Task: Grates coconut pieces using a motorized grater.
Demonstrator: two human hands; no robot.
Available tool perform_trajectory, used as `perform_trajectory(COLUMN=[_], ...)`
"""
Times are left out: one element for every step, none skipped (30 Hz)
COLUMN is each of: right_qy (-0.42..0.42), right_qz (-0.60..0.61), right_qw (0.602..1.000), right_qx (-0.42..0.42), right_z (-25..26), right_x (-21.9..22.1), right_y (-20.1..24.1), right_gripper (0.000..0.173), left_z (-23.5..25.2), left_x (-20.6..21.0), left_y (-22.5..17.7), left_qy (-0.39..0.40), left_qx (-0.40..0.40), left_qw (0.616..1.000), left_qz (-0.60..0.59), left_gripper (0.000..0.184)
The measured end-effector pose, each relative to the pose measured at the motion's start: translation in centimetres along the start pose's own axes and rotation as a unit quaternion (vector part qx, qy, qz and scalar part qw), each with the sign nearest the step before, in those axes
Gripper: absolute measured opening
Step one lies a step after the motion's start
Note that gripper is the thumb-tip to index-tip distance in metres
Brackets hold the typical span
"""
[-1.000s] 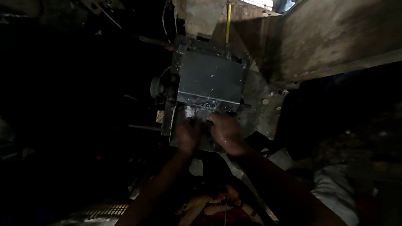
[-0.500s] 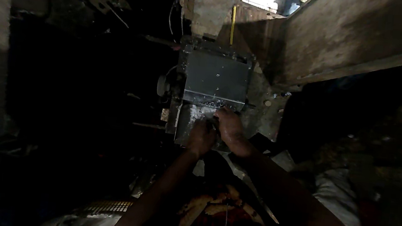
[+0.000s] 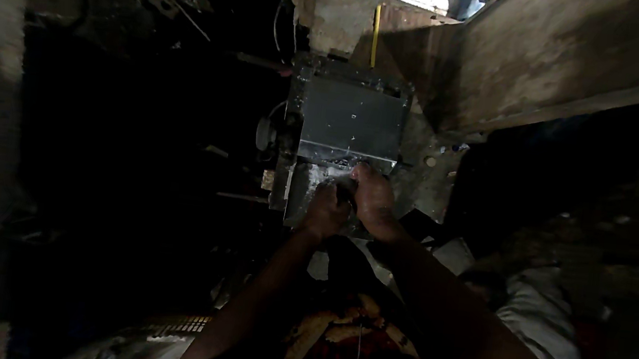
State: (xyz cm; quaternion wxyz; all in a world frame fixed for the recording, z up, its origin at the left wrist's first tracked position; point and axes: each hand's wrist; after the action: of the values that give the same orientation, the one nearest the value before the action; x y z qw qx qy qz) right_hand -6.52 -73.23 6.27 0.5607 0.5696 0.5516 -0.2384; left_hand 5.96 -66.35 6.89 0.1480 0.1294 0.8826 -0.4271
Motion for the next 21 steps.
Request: perform_trajectory(right_qy=[0.009,0.012,0.011,0.006,-0.003,-0.016,-0.026,-0.032,-0.034,-0.037,-0.037,-0.041,-0.042,-0.041,-0.042,-0.044,-0.047,-0.048,-0.047,-0.045,-0.045], right_qz=[0.001,0.002,0.000,-0.007,-0.018,-0.032,-0.038,-0.042,-0.044,-0.043,-0.045,-0.048,-0.051,-0.053,-0.054,-0.056,-0.059,-0.060,-0.061,-0.061,-0.061], right_qw=[1.000,1.000,1.000,1.000,1.000,0.999,0.999,0.998,0.998,0.998,0.998,0.997,0.997,0.997,0.996,0.996,0.996,0.996,0.996,0.996,0.995], right_qx=[0.005,0.007,0.011,0.014,0.017,0.022,0.024,0.027,0.028,0.029,0.033,0.037,0.041,0.047,0.051,0.051,0.049,0.049,0.050,0.054,0.060], right_z=[-0.2,-0.4,-0.4,-0.3,0.0,0.4,0.7,0.9,1.0,0.9,0.9,0.9,0.9,0.9,0.9,1.0,1.0,1.0,0.9,0.9,0.9], right_x=[-0.3,-0.4,-0.3,0.0,0.4,1.0,1.4,1.6,1.7,1.8,1.8,1.9,1.9,1.9,1.9,2.0,2.1,2.2,2.2,2.2,2.2], right_y=[0.2,0.2,0.3,0.3,0.3,0.2,0.2,0.1,0.1,0.1,0.2,0.2,0.4,0.5,0.6,0.6,0.6,0.7,0.8,0.9,1.0], right_gripper=[0.017,0.018,0.018,0.017,0.015,0.013,0.011,0.010,0.009,0.009,0.009,0.009,0.009,0.010,0.010,0.010,0.010,0.009,0.009,0.009,0.009], left_z=[0.0,0.0,0.1,0.4,0.8,1.1,1.3,1.3,1.3,1.3,1.4,1.4,1.5,1.6,1.5,1.5,1.5,1.5,1.5,1.6,1.6], left_x=[-0.1,-0.2,-0.2,-0.1,0.0,0.2,0.2,0.1,0.0,0.0,-0.1,-0.2,-0.2,-0.2,-0.2,-0.3,-0.2,-0.3,-0.3,-0.3,-0.4], left_y=[-0.1,-0.3,-0.2,0.0,0.3,0.6,0.7,0.6,0.4,0.2,0.0,-0.1,-0.3,-0.3,-0.5,-0.6,-0.6,-0.5,-0.6,-0.5,-0.6], left_qy=[0.002,0.003,0.006,0.006,0.004,0.002,0.003,0.006,0.010,0.013,0.015,0.018,0.021,0.020,0.019,0.018,0.015,0.014,0.012,0.014,0.016], left_qx=[0.006,0.008,0.008,0.010,0.015,0.015,0.013,0.007,0.001,-0.006,-0.012,-0.021,-0.031,-0.038,-0.043,-0.045,-0.046,-0.049,-0.053,-0.059,-0.065], left_qw=[1.000,1.000,1.000,1.000,1.000,1.000,1.000,1.000,1.000,1.000,1.000,0.999,0.999,0.999,0.998,0.998,0.998,0.998,0.998,0.997,0.997], left_qz=[0.003,0.005,0.007,0.010,0.010,0.014,0.014,0.012,0.011,0.012,0.018,0.023,0.027,0.031,0.032,0.033,0.034,0.038,0.039,0.038,0.033], left_gripper=[0.043,0.043,0.044,0.047,0.049,0.050,0.050,0.051,0.051,0.050,0.050,0.049,0.049,0.048,0.048,0.050,0.054,0.056,0.056,0.058,0.058])
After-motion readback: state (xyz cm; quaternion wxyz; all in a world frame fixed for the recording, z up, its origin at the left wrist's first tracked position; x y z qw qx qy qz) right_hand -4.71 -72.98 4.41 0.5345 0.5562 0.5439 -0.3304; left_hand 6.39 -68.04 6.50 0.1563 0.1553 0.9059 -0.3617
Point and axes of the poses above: each hand's wrist, its own z-axis towards the middle knuckle, its own x-axis out of the palm, y = z × x, and after that the axes turned 6 degrees about -y, right-handed
